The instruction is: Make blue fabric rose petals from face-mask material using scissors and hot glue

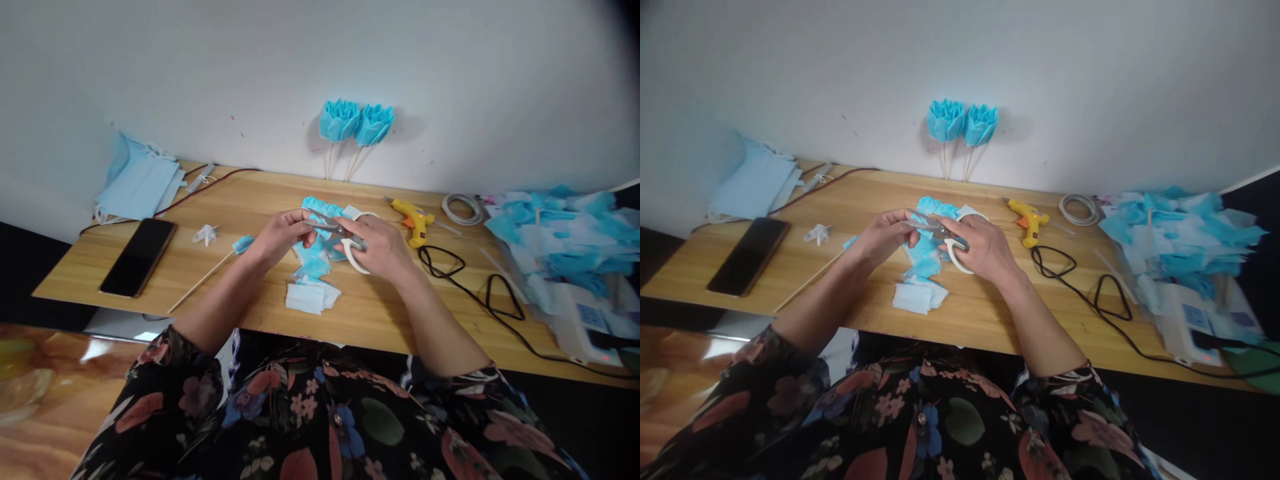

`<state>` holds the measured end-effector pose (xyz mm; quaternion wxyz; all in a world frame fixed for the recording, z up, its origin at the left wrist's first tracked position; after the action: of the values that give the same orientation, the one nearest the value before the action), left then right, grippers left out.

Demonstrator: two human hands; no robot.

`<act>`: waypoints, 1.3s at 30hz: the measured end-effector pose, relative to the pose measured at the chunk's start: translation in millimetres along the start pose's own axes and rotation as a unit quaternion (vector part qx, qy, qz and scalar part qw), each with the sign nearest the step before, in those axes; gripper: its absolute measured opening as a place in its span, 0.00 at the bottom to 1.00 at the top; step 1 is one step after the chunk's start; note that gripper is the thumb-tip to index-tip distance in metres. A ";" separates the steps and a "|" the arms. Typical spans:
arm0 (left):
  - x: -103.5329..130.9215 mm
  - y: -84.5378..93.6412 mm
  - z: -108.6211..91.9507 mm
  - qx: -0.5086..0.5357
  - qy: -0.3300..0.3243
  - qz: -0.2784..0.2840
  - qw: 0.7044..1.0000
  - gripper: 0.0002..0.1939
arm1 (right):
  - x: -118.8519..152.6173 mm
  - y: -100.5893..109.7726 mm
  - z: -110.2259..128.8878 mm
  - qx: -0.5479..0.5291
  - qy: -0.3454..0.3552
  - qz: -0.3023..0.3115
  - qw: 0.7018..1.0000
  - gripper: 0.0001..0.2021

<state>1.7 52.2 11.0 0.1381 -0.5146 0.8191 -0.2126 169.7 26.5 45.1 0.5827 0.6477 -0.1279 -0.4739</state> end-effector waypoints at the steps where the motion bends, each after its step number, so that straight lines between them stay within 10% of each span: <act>1: -0.2 0.6 -0.4 -0.002 -0.006 0.004 1.000 0.15 | 0.2 -1.0 0.2 -0.016 0.001 0.000 1.000 0.22; 39: 1.9 0.6 0.6 0.044 0.000 -0.009 0.999 0.16 | 3.4 1.6 8.0 0.045 -0.005 -0.012 0.999 0.19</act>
<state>0.7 50.6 10.1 0.1587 -0.5156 0.8043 -0.2493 165.9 18.5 46.0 0.5462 0.6726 -0.1444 -0.4779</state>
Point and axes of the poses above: each hand's wrist, its own x-axis away from the middle knuckle, its own y-axis out of the back of the hand, z = x × y, the point moved 7 cm from there along -x, towards the middle knuckle, and after that the axes turned 9 degrees about x, right-handed, at the moved point
